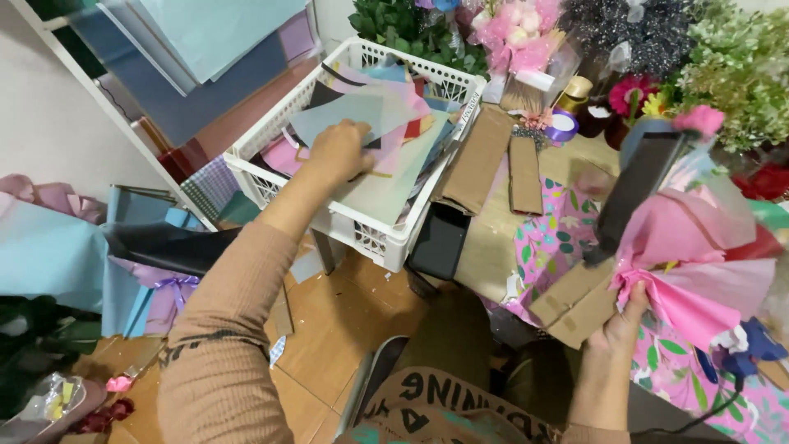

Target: The person wraps a bouquet of artificial pink flowers using various colored papers. They select sheets from a nearby basket, fold them around the bouquet, and secure the layers with tape.

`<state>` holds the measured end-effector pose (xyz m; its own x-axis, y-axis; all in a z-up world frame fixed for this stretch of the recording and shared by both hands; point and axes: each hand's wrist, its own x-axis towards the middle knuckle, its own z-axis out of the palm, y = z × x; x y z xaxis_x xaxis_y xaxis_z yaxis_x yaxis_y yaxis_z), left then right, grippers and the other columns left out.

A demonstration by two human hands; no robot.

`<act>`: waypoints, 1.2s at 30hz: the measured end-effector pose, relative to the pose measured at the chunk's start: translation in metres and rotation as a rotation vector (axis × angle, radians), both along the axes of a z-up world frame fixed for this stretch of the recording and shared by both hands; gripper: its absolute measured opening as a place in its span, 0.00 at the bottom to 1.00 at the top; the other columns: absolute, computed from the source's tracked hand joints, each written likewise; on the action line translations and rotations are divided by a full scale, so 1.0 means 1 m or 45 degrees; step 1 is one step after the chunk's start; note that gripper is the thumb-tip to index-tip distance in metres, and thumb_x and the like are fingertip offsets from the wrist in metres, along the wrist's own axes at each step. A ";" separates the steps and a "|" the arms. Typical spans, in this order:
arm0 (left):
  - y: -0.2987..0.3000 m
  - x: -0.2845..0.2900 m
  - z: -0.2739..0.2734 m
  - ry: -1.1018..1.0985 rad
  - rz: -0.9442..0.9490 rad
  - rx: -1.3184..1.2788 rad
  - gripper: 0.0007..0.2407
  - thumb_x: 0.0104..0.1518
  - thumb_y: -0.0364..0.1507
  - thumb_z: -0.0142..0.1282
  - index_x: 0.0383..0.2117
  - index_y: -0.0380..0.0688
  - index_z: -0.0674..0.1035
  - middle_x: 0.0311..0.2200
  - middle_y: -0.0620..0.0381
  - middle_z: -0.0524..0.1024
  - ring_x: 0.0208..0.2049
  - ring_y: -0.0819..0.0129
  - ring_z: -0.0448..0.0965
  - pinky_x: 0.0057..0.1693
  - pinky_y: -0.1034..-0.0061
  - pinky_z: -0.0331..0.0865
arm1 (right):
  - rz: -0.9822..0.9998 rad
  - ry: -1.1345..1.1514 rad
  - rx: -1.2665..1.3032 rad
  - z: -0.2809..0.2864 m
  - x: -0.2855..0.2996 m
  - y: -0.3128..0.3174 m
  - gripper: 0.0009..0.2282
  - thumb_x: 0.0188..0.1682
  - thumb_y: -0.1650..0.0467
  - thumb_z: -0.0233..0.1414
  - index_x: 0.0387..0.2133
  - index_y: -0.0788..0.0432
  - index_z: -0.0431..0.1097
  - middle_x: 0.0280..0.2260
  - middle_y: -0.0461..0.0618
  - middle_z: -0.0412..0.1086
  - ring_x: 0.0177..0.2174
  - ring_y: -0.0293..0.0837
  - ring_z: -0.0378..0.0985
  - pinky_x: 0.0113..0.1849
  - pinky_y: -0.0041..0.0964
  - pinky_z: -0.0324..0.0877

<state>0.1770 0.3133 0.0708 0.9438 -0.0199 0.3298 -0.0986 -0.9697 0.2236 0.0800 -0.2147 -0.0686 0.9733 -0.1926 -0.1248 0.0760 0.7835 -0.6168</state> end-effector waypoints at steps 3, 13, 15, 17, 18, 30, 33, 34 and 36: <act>0.050 0.051 -0.042 0.210 0.020 0.159 0.18 0.38 0.20 0.51 0.38 0.51 0.83 0.29 0.49 0.81 0.33 0.44 0.80 0.38 0.55 0.71 | 0.042 -0.061 -0.030 0.012 -0.007 0.010 0.33 0.35 0.54 0.67 0.55 0.52 0.70 0.50 0.47 0.75 0.52 0.44 0.76 0.58 0.41 0.70; 0.078 0.012 0.048 -0.579 0.031 -0.085 0.13 0.42 0.14 0.39 0.32 0.44 0.68 0.26 0.49 0.69 0.25 0.44 0.67 0.30 0.53 0.57 | -0.002 -0.113 -0.203 -0.004 0.000 0.003 0.30 0.37 0.56 0.69 0.52 0.52 0.71 0.49 0.47 0.75 0.51 0.44 0.77 0.58 0.43 0.72; 0.060 0.011 0.048 -0.363 -0.037 0.239 0.06 0.52 0.18 0.61 0.28 0.44 0.84 0.32 0.51 0.75 0.30 0.47 0.78 0.32 0.52 0.73 | -0.006 -0.121 -0.199 -0.001 -0.002 0.007 0.30 0.37 0.56 0.69 0.52 0.52 0.70 0.50 0.46 0.74 0.52 0.44 0.77 0.59 0.43 0.71; 0.032 0.019 0.033 -0.186 -0.047 0.298 0.08 0.55 0.32 0.57 0.28 0.40 0.82 0.32 0.49 0.74 0.28 0.47 0.78 0.31 0.53 0.72 | -0.008 -0.123 -0.186 0.003 -0.003 0.010 0.30 0.37 0.57 0.69 0.53 0.52 0.70 0.49 0.46 0.74 0.52 0.43 0.77 0.59 0.42 0.71; 0.016 0.025 0.026 -0.020 -0.059 0.356 0.21 0.58 0.47 0.54 0.28 0.36 0.80 0.32 0.46 0.73 0.26 0.47 0.77 0.30 0.54 0.72 | -0.014 -0.135 -0.174 0.006 -0.004 0.010 0.30 0.37 0.58 0.69 0.53 0.53 0.70 0.48 0.46 0.74 0.51 0.43 0.77 0.59 0.42 0.72; 0.012 0.038 0.040 0.328 0.160 -0.257 0.10 0.59 0.28 0.48 0.21 0.38 0.77 0.22 0.46 0.74 0.25 0.51 0.73 0.36 0.56 0.67 | 0.012 -0.131 -0.136 -0.001 -0.003 0.007 0.29 0.38 0.58 0.69 0.52 0.55 0.71 0.48 0.50 0.75 0.50 0.46 0.78 0.56 0.44 0.73; 0.053 0.048 0.044 0.135 0.217 -0.404 0.14 0.61 0.32 0.52 0.16 0.49 0.83 0.22 0.58 0.79 0.26 0.63 0.75 0.37 0.64 0.66 | 0.013 -0.158 -0.140 0.008 -0.004 0.010 0.30 0.37 0.60 0.70 0.52 0.56 0.70 0.48 0.50 0.75 0.50 0.47 0.78 0.56 0.44 0.73; 0.055 0.040 0.052 0.135 0.222 -0.401 0.14 0.61 0.32 0.52 0.16 0.49 0.83 0.22 0.58 0.79 0.26 0.63 0.75 0.37 0.64 0.66 | 0.017 -0.157 -0.137 0.005 -0.004 0.009 0.30 0.37 0.60 0.70 0.52 0.56 0.70 0.48 0.50 0.75 0.50 0.47 0.78 0.56 0.44 0.73; 0.057 0.024 0.068 -0.115 0.243 -0.562 0.10 0.54 0.22 0.45 0.15 0.48 0.70 0.17 0.59 0.78 0.22 0.67 0.76 0.31 0.67 0.63 | 0.051 -0.110 -0.159 -0.002 -0.003 0.005 0.33 0.37 0.56 0.68 0.55 0.56 0.68 0.50 0.52 0.73 0.52 0.48 0.76 0.58 0.45 0.71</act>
<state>0.2013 0.3703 0.1385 0.8842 0.3113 0.3484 0.0341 -0.7866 0.6165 0.0765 -0.2093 -0.0702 0.9866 -0.1621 -0.0175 0.1033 0.7046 -0.7020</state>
